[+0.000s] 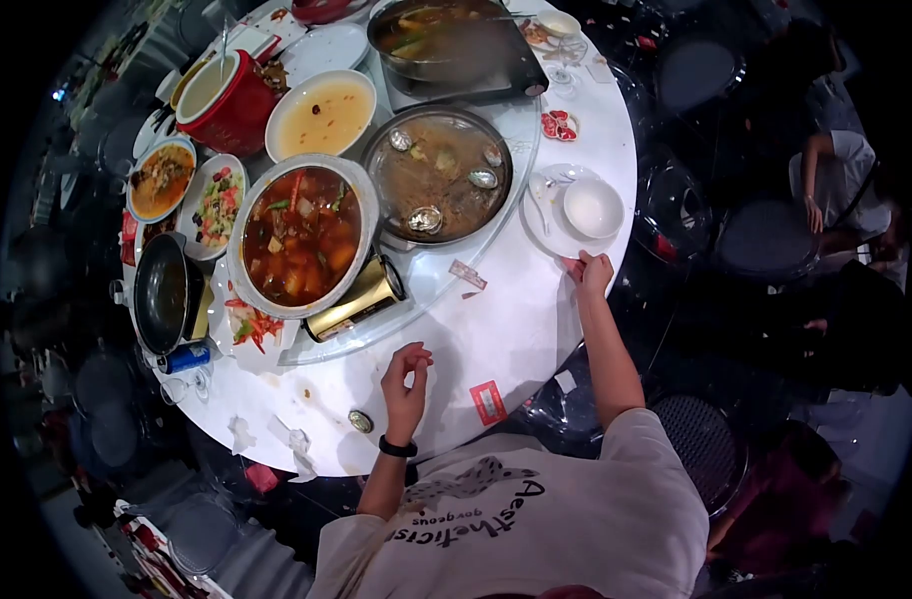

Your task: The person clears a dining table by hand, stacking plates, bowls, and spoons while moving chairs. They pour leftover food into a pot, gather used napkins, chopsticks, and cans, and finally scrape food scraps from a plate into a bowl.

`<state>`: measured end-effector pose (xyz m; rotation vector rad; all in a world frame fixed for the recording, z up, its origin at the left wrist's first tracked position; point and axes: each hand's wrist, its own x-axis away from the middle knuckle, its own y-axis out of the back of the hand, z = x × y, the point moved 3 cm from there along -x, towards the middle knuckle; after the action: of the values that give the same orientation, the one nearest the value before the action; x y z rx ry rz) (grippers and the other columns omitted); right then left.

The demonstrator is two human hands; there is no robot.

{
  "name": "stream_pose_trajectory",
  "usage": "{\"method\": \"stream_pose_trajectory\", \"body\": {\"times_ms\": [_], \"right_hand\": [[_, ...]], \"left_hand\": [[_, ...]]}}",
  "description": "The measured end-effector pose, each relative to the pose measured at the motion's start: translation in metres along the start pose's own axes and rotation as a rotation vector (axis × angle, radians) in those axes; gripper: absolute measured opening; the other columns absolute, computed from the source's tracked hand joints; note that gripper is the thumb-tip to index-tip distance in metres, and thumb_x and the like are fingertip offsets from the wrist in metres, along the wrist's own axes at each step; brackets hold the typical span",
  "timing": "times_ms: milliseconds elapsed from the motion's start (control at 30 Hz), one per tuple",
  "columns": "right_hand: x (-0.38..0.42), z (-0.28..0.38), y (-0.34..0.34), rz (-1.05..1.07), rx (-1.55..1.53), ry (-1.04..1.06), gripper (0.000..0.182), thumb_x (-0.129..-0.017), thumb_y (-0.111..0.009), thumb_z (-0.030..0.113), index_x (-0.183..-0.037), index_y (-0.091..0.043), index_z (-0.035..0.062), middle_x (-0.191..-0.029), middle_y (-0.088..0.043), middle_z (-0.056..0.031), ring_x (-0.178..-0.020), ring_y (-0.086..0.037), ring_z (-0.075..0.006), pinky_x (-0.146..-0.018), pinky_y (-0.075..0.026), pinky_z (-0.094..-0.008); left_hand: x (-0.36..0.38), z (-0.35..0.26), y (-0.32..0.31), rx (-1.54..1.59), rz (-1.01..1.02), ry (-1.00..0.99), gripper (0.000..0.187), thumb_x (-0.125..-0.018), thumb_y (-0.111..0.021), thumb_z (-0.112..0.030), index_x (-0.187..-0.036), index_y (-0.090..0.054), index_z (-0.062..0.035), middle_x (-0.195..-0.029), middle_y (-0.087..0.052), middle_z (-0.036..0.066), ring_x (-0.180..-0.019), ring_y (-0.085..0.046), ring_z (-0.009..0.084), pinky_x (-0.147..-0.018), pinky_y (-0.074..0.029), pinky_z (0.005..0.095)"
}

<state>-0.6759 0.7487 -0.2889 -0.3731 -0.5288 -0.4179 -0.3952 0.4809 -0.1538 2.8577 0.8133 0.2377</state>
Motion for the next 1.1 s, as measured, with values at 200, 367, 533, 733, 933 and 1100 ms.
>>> {"method": "stream_pose_trajectory", "body": {"times_ms": [200,367,533,733,933,1100], "right_hand": [[0.036,0.009,0.033,0.11,0.059,0.029,0.007,-0.084,-0.055,-0.003,-0.085,-0.05,0.0025,-0.078,-0.059,-0.0088,-0.059,-0.062,-0.0191,-0.058,-0.058,-0.0336],[0.102,0.001,0.054,0.216,0.18,-0.015,0.006,-0.085,-0.057,-0.001,-0.086,-0.051,0.0019,-0.076,-0.06,-0.0077,-0.062,-0.064,-0.0179,-0.058,-0.058,-0.0322],[0.171,-0.049,0.071,0.337,0.231,-0.129,0.008,-0.085,-0.059,0.002,-0.088,-0.052,0.0046,-0.073,-0.058,-0.0036,-0.061,-0.062,-0.0143,-0.058,-0.057,-0.0309],[0.235,-0.126,0.086,0.442,0.291,-0.287,0.016,-0.084,-0.062,0.002,-0.082,-0.047,0.0068,-0.066,-0.051,-0.0003,-0.057,-0.061,-0.0148,-0.052,-0.054,-0.0286],[0.292,-0.149,0.058,0.528,0.369,-0.351,0.02,-0.082,-0.062,-0.002,-0.077,-0.046,0.0082,-0.066,-0.044,0.0043,-0.057,-0.054,-0.009,-0.053,-0.055,-0.0269],[0.332,-0.173,0.036,0.66,0.515,-0.316,0.022,-0.082,-0.064,0.0,-0.075,-0.046,0.0099,-0.065,-0.042,0.0065,-0.058,-0.048,-0.0052,-0.051,-0.049,-0.0224]], "left_hand": [[-0.005,0.022,-0.014,-0.016,0.043,0.017,0.02,-0.091,-0.054,-0.001,-0.111,-0.055,-0.0007,-0.091,-0.064,0.007,-0.084,-0.063,0.014,-0.076,-0.049,0.0258],[-0.027,0.014,-0.05,-0.25,0.072,-0.188,0.021,-0.086,-0.058,-0.001,-0.107,-0.057,-0.0009,-0.092,-0.062,0.011,-0.079,-0.063,0.0192,-0.071,-0.05,0.0282],[-0.048,0.032,-0.078,-0.558,0.015,-0.207,0.035,-0.081,-0.064,-0.01,-0.11,-0.049,0.0012,-0.097,-0.058,0.019,-0.085,-0.059,0.0327,-0.07,-0.05,0.0417],[-0.025,0.062,-0.026,-0.784,0.053,0.244,0.03,-0.078,-0.063,-0.01,-0.102,-0.047,0.0012,-0.094,-0.057,0.025,-0.083,-0.06,0.0391,-0.07,-0.05,0.0462],[0.029,0.106,0.064,-0.654,-0.152,0.203,0.019,-0.083,-0.058,-0.014,-0.091,-0.052,0.002,-0.079,-0.057,0.021,-0.082,-0.06,0.0409,-0.07,-0.049,0.0478],[0.058,0.089,0.13,-0.288,-0.211,0.399,0.036,-0.08,-0.07,-0.03,-0.088,-0.053,0.0007,-0.071,-0.059,0.014,-0.062,-0.057,0.0233,-0.059,-0.046,0.034]]}}
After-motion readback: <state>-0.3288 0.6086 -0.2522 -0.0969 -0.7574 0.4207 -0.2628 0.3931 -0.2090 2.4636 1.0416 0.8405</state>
